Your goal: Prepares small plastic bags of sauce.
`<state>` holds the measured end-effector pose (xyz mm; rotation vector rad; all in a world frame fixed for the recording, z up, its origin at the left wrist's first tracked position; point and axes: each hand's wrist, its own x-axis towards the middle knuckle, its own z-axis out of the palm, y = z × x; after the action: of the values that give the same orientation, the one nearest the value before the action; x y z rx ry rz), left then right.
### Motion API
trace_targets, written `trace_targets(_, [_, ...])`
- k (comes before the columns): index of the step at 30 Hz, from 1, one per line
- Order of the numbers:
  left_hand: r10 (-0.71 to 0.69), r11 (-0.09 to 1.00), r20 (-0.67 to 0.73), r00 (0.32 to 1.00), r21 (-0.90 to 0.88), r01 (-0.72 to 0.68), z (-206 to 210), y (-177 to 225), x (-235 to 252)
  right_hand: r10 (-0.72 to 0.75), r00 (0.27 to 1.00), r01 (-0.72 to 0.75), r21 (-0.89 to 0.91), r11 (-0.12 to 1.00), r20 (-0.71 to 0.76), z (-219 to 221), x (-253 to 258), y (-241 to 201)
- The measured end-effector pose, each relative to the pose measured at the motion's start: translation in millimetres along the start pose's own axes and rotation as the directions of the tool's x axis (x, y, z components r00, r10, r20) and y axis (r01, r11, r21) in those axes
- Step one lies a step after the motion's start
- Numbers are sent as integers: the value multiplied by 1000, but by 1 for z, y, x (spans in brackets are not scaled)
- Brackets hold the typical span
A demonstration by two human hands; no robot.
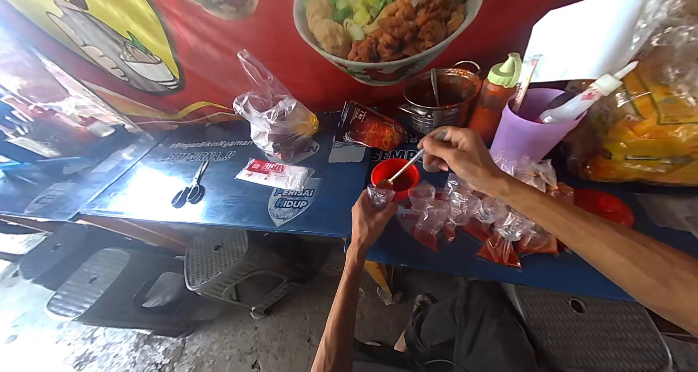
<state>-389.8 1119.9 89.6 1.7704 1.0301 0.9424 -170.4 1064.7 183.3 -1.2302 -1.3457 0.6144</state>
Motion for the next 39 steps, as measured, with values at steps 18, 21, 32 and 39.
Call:
trace_targets(18, [17, 1000, -9, 1000, -15, -17, 1, -1, 0, 295, 951, -305, -123, 944, -93, 4, -4, 39])
trace_targets(21, [15, 1000, -9, 1000, -12, -15, 1, -1, 0, 361, 927, -363, -2, 932, -105, 0, -2, 35])
trace_targets(32, [15, 1000, -7, 1000, -14, -15, 0, -2, 0, 340, 925, -331, 81, 940, -173, -7, 14, 11])
trace_targets(39, [19, 1000, -5, 1000, -25, -19, 1, -2, 1, -161, 983, 168, -74, 983, 88, -3, -15, -1])
